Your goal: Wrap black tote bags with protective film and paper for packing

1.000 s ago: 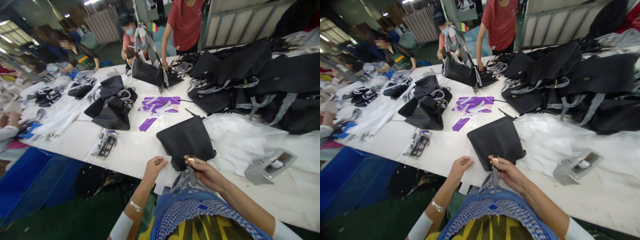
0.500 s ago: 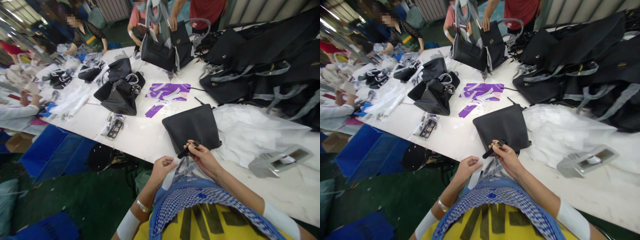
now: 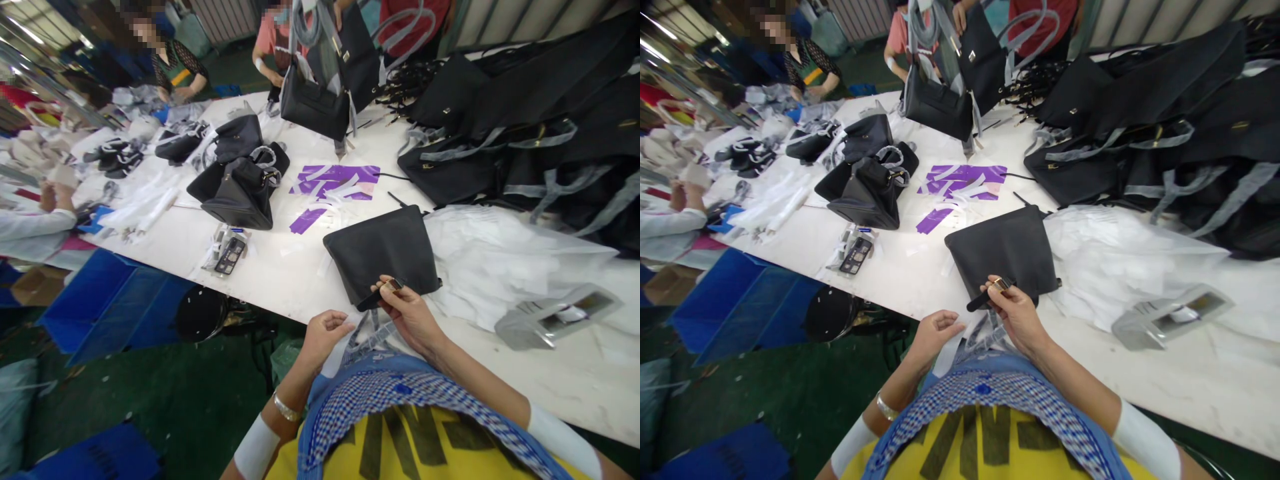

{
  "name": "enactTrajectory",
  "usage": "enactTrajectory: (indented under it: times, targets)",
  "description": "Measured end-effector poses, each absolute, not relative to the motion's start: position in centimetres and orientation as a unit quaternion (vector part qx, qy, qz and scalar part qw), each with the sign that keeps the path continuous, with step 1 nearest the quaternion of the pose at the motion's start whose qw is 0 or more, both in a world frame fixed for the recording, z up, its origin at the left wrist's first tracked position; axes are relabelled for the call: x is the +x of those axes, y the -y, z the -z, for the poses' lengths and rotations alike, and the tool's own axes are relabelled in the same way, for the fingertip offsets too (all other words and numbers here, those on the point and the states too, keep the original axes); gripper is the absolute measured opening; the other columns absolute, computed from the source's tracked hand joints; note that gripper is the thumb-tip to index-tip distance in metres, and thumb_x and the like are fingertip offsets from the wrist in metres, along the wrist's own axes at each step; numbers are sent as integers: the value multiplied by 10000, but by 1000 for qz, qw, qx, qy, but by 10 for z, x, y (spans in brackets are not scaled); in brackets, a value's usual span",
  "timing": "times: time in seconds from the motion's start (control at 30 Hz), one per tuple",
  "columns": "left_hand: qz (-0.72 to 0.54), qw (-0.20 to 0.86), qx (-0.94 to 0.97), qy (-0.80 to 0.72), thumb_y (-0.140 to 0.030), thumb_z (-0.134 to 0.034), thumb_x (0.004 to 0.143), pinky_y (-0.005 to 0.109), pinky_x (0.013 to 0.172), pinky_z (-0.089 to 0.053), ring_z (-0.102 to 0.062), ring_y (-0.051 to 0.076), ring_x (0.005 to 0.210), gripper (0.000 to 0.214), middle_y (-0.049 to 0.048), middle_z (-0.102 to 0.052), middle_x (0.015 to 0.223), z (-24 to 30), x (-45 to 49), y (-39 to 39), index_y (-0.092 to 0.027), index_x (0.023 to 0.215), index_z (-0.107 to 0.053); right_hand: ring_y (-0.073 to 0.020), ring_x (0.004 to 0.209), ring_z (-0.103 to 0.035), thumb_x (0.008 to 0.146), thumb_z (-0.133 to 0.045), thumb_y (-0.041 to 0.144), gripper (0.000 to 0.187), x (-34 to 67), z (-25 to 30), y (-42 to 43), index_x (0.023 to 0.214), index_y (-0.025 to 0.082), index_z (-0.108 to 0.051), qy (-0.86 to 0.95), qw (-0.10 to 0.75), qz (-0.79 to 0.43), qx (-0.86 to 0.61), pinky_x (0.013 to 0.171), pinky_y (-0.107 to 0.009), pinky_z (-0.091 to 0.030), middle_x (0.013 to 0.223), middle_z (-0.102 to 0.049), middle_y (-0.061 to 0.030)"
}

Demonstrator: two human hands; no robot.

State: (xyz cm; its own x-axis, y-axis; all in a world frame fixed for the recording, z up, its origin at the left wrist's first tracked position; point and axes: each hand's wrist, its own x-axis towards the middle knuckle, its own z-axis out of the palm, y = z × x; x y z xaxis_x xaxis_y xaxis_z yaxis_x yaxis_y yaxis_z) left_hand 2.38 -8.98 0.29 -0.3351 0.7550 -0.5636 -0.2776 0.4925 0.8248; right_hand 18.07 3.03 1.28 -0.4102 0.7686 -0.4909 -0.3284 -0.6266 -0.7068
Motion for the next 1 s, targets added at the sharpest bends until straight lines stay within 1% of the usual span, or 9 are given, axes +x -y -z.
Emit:
enactTrajectory:
  times: [0.13, 0.3, 0.43, 0.53, 0.77, 0.87, 1.0]
  targets:
    - [-470, 552, 177, -665, -348, -848, 609, 264, 708, -507, -665, 172, 718, 360, 56, -721, 776, -3, 24, 89, -135, 853, -690, -215, 1051, -631, 684, -823, 319, 355, 181, -12, -27, 1015, 235, -723, 270, 329, -800, -423, 906, -332, -502, 990, -722, -38]
    - [-465, 551, 183, -668, -348, -842, 614, 264, 709, -505, -665, 177, 731, 353, 60, -721, 777, -2, 24, 87, -132, 851, -695, -188, 1020, -638, 681, -830, 316, 352, 180, -10, -26, 1010, 242, -728, 270, 324, -804, -420, 919, -310, -483, 985, -724, -28]
    - [-465, 541, 186, -675, -334, -844, 606, 262, 722, -502, -664, 177, 749, 353, 59, -717, 777, -2, 24, 88, -131, 852, -691, -187, 1014, -641, 689, -825, 319, 327, 180, -10, -27, 995, 255, -731, 267, 338, -798, -420, 909, -317, -488, 977, -724, -17]
    - [-467, 551, 183, -667, -338, -837, 617, 265, 715, -506, -666, 178, 735, 349, 66, -720, 782, -3, 25, 87, -129, 853, -686, -184, 1019, -639, 687, -826, 308, 341, 181, -9, -27, 1008, 246, -729, 266, 329, -803, -420, 905, -304, -485, 977, -727, -26]
    - [-469, 557, 176, -662, -353, -834, 618, 274, 718, -520, -679, 194, 748, 330, 71, -737, 804, -9, 27, 84, -136, 826, -697, -206, 1034, -636, 680, -826, 316, 367, 181, -8, -25, 1022, 228, -725, 278, 321, -799, -427, 903, -321, -490, 985, -727, -45]
    - [-471, 564, 178, -655, -363, -815, 647, 282, 734, -525, -685, 208, 783, 320, 80, -745, 850, -10, 29, 82, -137, 847, -706, -218, 1027, -637, 671, -828, 336, 375, 179, -8, -21, 1015, 221, -732, 297, 303, -797, -429, 927, -346, -479, 995, -728, -51]
    - [-484, 566, 189, -640, -372, -795, 675, 282, 745, -520, -684, 211, 802, 312, 78, -746, 873, -7, 33, 77, -139, 867, -716, -239, 1050, -619, 646, -842, 363, 356, 178, -5, -15, 960, 219, -755, 348, 249, -800, -421, 956, -363, -455, 1026, -726, -59]
